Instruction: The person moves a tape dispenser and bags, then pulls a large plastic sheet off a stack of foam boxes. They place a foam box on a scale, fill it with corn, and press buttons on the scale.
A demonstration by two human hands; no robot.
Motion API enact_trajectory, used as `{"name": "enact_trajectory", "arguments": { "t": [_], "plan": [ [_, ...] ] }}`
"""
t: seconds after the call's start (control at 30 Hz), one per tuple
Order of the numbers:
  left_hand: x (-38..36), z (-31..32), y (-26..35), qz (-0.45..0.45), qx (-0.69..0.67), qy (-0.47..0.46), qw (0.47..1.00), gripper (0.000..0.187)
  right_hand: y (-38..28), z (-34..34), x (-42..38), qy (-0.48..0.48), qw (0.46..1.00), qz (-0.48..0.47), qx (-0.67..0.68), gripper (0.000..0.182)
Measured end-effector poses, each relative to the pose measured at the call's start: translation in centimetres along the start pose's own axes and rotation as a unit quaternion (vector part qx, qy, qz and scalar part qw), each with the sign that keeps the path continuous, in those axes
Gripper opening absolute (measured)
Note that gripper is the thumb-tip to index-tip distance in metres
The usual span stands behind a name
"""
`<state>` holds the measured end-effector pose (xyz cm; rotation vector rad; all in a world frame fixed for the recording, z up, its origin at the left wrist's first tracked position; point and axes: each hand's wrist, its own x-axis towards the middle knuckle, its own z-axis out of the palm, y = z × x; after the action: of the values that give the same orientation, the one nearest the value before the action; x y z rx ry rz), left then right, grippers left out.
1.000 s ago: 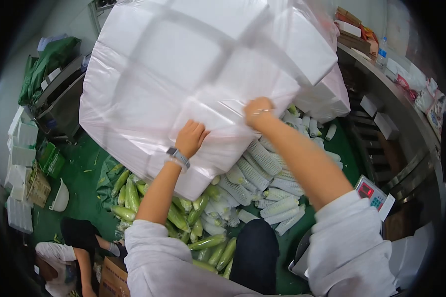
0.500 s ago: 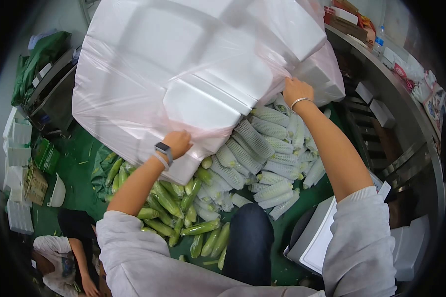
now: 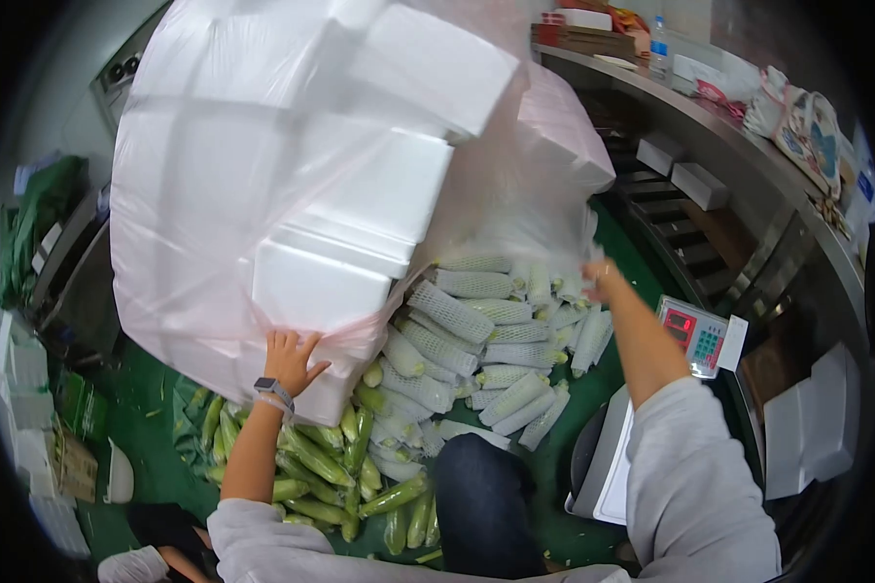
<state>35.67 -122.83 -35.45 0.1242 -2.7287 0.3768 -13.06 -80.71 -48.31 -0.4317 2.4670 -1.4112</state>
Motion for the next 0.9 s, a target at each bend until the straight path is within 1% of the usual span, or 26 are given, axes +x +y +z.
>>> {"name": "enact_trajectory", "arguments": {
  "t": [0.03,0.07,0.1,0.13,0.17,0.2,0.23,0.27,0.3,0.33,0.37,0.43,0.47,0.5,0.53,0.57,0.6,0.63,0.67,0.7,0.73,0.77,0.8,0.83,0.87,0.9],
  "plan": [
    [0.2,0.2,0.0,-0.01,0.004,-0.004,1.0,0.047,-1.9,1.6,-4.0,0.061,0.93,0.258,0.256,0.032],
    [0.4,0.3,0.1,-0.021,0.006,-0.012,1.0,0.046,0.6,2.1,-6.6,0.036,0.888,0.256,0.38,0.039],
    [0.5,0.4,0.3,-0.039,-0.015,-0.015,0.999,0.041,3.6,2.5,-8.7,0.005,0.862,0.283,0.421,0.042],
    [1.0,0.6,0.5,-0.037,-0.015,-0.017,0.999,0.041,5.6,2.6,-9.8,-0.029,0.833,0.306,0.46,0.045],
    [1.3,0.8,0.7,-0.02,0.002,0.014,1.0,0.038,6.2,2.3,-11.6,-0.031,0.831,0.312,0.459,0.045],
    [1.2,1.1,0.8,-0.008,0.02,0.042,0.999,0.035,6.1,1.9,-13.8,0.051,0.823,0.33,0.459,0.044],
    [1.6,2.3,1.4,0.03,0.071,0.083,0.994,0.03,5.9,1.9,-14.7,0.13,0.812,0.342,0.454,0.043],
    [2.7,2.0,3.1,0.034,0.057,0.058,0.996,0.029,6.6,1.6,-14.7,0.143,0.828,0.333,0.429,0.037],
    [3.8,3.6,4.1,0.04,-0.017,0.003,0.999,0.026,6.1,2.2,-14.8,0.143,0.867,0.294,0.377,0.035],
    [4.6,3.3,6.7,0.0,-0.078,-0.004,0.997,0.027,5.2,2.4,-15.1,0.144,0.9,0.254,0.323,0.032],
    [5.6,3.1,9.3,-0.04,-0.139,-0.009,0.989,0.027,3.6,2.8,-15.5,0.137,0.901,0.258,0.321,0.032],
    [6.9,3.7,12.4,-0.103,-0.064,-0.129,0.984,0.028,-0.9,4.6,-17.2,0.068,0.955,0.108,0.269,0.028],
    [6.4,5.5,12.5,-0.102,-0.063,-0.132,0.984,0.028,-2.4,5.7,-18.4,0.039,0.973,0.053,0.222,0.029],
    [5.6,8.8,12.4,-0.05,0.093,-0.157,0.982,0.029,-3.7,6.5,-19.5,0.013,0.985,-0.001,0.174,0.03],
    [5.3,10.9,12.4,0.006,0.247,-0.176,0.953,0.032,-4.1,7.3,-20.7,-0.001,0.99,-0.073,0.124,0.03],
    [5.3,11.3,12.5,0.012,0.285,-0.232,0.93,0.039,-4.2,8.0,-22.2,-0.015,0.987,-0.141,0.072,0.031],
    [5.4,10.7,12.5,0.027,0.284,-0.234,0.929,0.039,-5.6,8.0,-25.0,-0.047,0.986,-0.152,0.053,0.032],
    [6.0,9.1,12.4,0.012,0.229,-0.231,0.946,0.04,-6.9,7.9,-27.9,-0.075,0.984,-0.159,0.037,0.033],
    [7.0,7.3,12.8,0.006,0.169,-0.228,0.959,0.041,-6.4,8.1,-30.2,-0.11,0.982,-0.151,0.034,0.033],
    [8.1,4.8,13.8,0.07,0.252,-0.072,0.963,0.043,-5.2,8.3,-32.5,-0.13,0.977,-0.165,0.014,0.032],
    [10.0,2.2,15.0,0.037,0.156,-0.032,0.987,0.042,-4.2,8.2,-35.1,-0.131,0.972,-0.195,-0.017,0.032],
    [12.5,-0.3,16.0,-0.006,0.132,-0.054,0.99,0.042,-3.7,7.8,-37.9,-0.136,0.976,-0.17,-0.023,0.032],
    [14.0,1.8,14.0,0.023,0.161,0.095,0.982,0.042,-2.6,7.5,-40.4,-0.128,0.977,-0.166,-0.037,0.032],
    [16.2,0.7,13.1,0.016,0.225,0.111,0.968,0.042,-1.6,6.9,-43.1,-0.121,0.983,-0.13,-0.043,0.032],
    [17.7,-0.1,12.4,-0.013,0.195,0.089,0.977,0.046,-0.9,6.5,-45.7,-0.118,0.987,-0.101,-0.05,0.031],
    [18.7,-0.1,11.0,-0.006,0.172,0.062,0.983,0.053,0.1,6.0,-48.2,-0.101,0.991,-0.082,-0.044,0.031]
  ]
}}
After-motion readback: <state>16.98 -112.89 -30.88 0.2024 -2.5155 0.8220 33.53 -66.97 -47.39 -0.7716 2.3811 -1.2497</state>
